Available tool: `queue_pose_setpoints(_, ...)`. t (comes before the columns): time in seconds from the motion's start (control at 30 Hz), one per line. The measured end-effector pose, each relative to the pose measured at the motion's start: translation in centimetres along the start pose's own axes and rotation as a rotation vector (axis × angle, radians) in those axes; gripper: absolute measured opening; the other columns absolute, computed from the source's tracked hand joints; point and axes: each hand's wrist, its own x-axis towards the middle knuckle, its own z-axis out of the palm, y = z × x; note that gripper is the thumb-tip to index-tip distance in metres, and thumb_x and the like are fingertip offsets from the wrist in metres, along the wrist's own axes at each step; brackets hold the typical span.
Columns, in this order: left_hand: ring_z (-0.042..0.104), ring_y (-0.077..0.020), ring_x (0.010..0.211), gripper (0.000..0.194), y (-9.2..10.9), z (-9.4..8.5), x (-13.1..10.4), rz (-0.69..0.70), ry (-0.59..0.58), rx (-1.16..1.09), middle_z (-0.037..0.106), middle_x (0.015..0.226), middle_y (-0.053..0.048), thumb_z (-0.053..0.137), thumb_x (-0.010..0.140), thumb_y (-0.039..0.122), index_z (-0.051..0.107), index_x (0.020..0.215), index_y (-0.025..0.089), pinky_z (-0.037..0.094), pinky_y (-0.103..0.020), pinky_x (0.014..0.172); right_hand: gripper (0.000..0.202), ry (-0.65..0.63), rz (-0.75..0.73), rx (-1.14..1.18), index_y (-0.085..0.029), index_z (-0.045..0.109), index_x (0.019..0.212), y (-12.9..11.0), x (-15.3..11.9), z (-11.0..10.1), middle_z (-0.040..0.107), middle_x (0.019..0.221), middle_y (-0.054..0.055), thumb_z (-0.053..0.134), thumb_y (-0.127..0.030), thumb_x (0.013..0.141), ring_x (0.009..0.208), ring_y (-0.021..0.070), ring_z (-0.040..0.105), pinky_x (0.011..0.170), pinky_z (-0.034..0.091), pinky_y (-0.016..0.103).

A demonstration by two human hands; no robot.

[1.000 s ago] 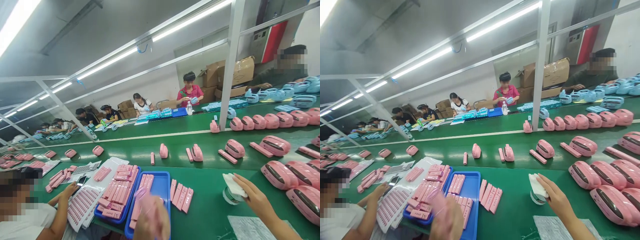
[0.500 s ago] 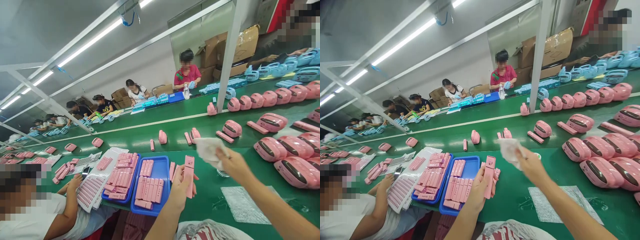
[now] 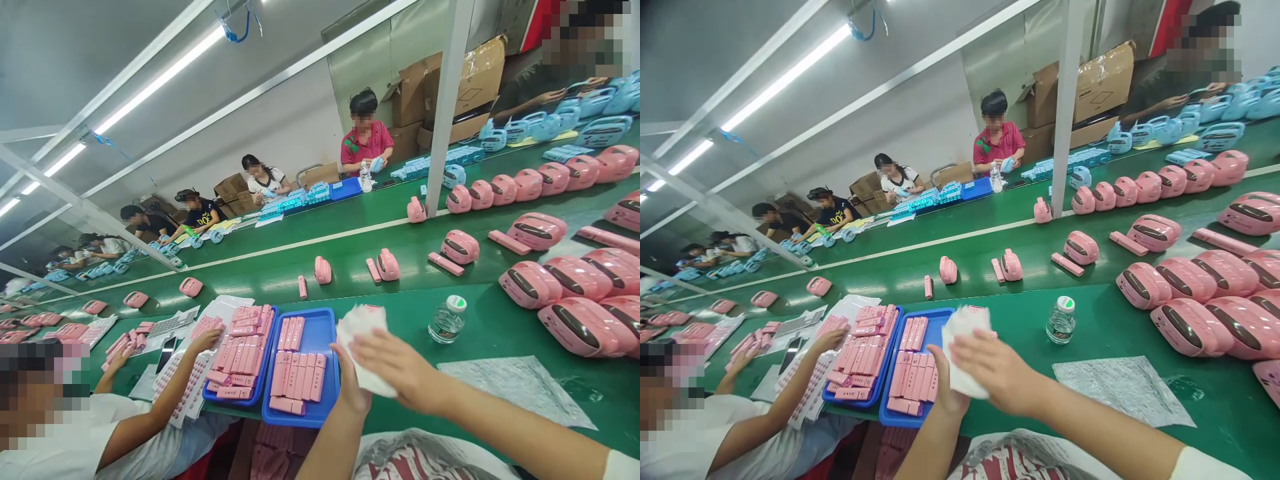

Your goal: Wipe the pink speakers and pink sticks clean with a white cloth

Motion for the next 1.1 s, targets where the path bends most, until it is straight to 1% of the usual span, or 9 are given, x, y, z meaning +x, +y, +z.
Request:
queue_pose_setpoints(0.1,0.060,-0.0190,0.060,0.090,0.4,0.0,0.0,0.010,-0.030,-0.019,0.065,0.081,-0.010,0.042,0.053,0.087,0.060,0.107,0.017,0.044,-0.027,0.046,0.040,0.040,-0.022,0.121,-0.014,0.052,0.126,0.2,-0.4,-0.3,0.061,0.118,0.011,0.035,-0.031,0.093,0.119,0.0191,0.050,0.104,0.036,0.036)
queue_pose_setpoints(0.27,0.042,-0.0042,0.033,0.059,0.8,0.6,-0.3,0.043,-0.104,-0.019,0.059,0.070,0.001,0.043,0.071,0.074,0.057,0.092,0.021,0.027,-0.016,0.030,0.046,0.588,1.011,0.402,-0.013,0.065,0.104,3.0,-0.8,-2.0,0.069,0.076,0.008,0.039,-0.049,0.090,0.066,0.0193,0.065,0.056,0.053,0.029)
queue_pose_setpoints(0.33,0.044,-0.0041,0.034,0.048,0.6,0.9,-0.5,0.015,-0.117,0.012,0.059,0.072,0.002,0.050,0.074,0.066,0.055,0.093,0.022,0.029,-0.016,0.031,0.050,0.630,1.144,0.480,-0.013,0.065,0.104,3.0,-0.5,-2.6,0.067,0.070,0.006,0.040,-0.054,0.088,0.057,0.0178,0.062,0.047,0.051,0.027)
queue_pose_setpoints(0.43,0.044,-0.0051,0.032,0.050,0.3,1.2,-0.7,-0.037,-0.131,0.010,0.060,0.069,0.002,0.051,0.073,0.067,0.056,0.095,0.022,0.028,-0.016,0.029,0.044,0.436,0.826,0.382,-0.017,0.063,0.112,1.2,0.4,-2.5,0.068,0.101,0.011,0.040,-0.047,0.090,0.083,0.0214,0.066,0.065,0.055,0.031)
queue_pose_setpoints(0.53,0.046,-0.0082,0.033,0.065,0.5,1.2,-0.8,-0.070,-0.081,-0.057,0.059,0.061,0.001,0.048,0.066,0.075,0.058,0.101,0.021,0.029,-0.018,0.029,0.040,0.249,0.337,0.157,-0.018,0.055,0.124,-1.2,0.7,-1.5,0.053,0.129,0.010,0.036,-0.034,0.093,0.125,0.0239,0.043,0.101,0.039,0.041)
queue_pose_setpoints(0.63,0.059,-0.0155,0.053,0.075,1.5,1.1,-0.8,-0.136,0.014,-0.134,0.064,0.071,-0.006,0.051,0.061,0.078,0.062,0.098,0.014,0.044,-0.024,0.045,0.044,0.049,-0.066,0.074,-0.013,0.045,0.133,-2.6,-0.2,-0.2,0.056,0.126,0.007,0.030,-0.028,0.094,0.131,0.0165,0.033,0.113,0.017,0.038)
queue_pose_setpoints(0.7,0.060,-0.0164,0.058,0.073,2.0,1.1,-0.7,-0.150,0.015,-0.166,0.065,0.075,-0.008,0.050,0.063,0.077,0.063,0.095,0.013,0.046,-0.025,0.049,0.043,0.030,-0.130,0.121,-0.012,0.046,0.132,-2.6,-1.1,0.5,0.058,0.123,0.007,0.031,-0.027,0.094,0.127,0.0149,0.041,0.112,0.021,0.034)
queue_pose_setpoints(0.93,0.032,-0.0026,0.030,0.053,1.5,0.5,-0.2,-0.241,-0.281,-0.159,0.046,0.048,0.002,0.052,0.074,0.064,0.056,0.066,0.012,0.020,-0.015,0.029,0.042,0.904,1.249,0.887,-0.019,0.062,0.107,1.9,-1.1,-0.6,0.070,0.093,0.007,0.057,-0.049,0.078,0.087,0.0252,0.066,0.070,0.056,0.037)
queue_pose_setpoints(1.1,0.045,-0.0048,0.047,0.040,1.2,0.9,-0.2,-0.269,-0.152,-0.229,0.052,0.065,-0.001,0.062,0.074,0.050,0.059,0.078,0.011,0.030,-0.014,0.037,0.044,1.009,1.360,1.202,-0.019,0.064,0.096,1.6,-0.3,-1.4,0.071,0.090,0.005,0.071,-0.044,0.060,0.078,0.0251,0.067,0.063,0.057,0.035)
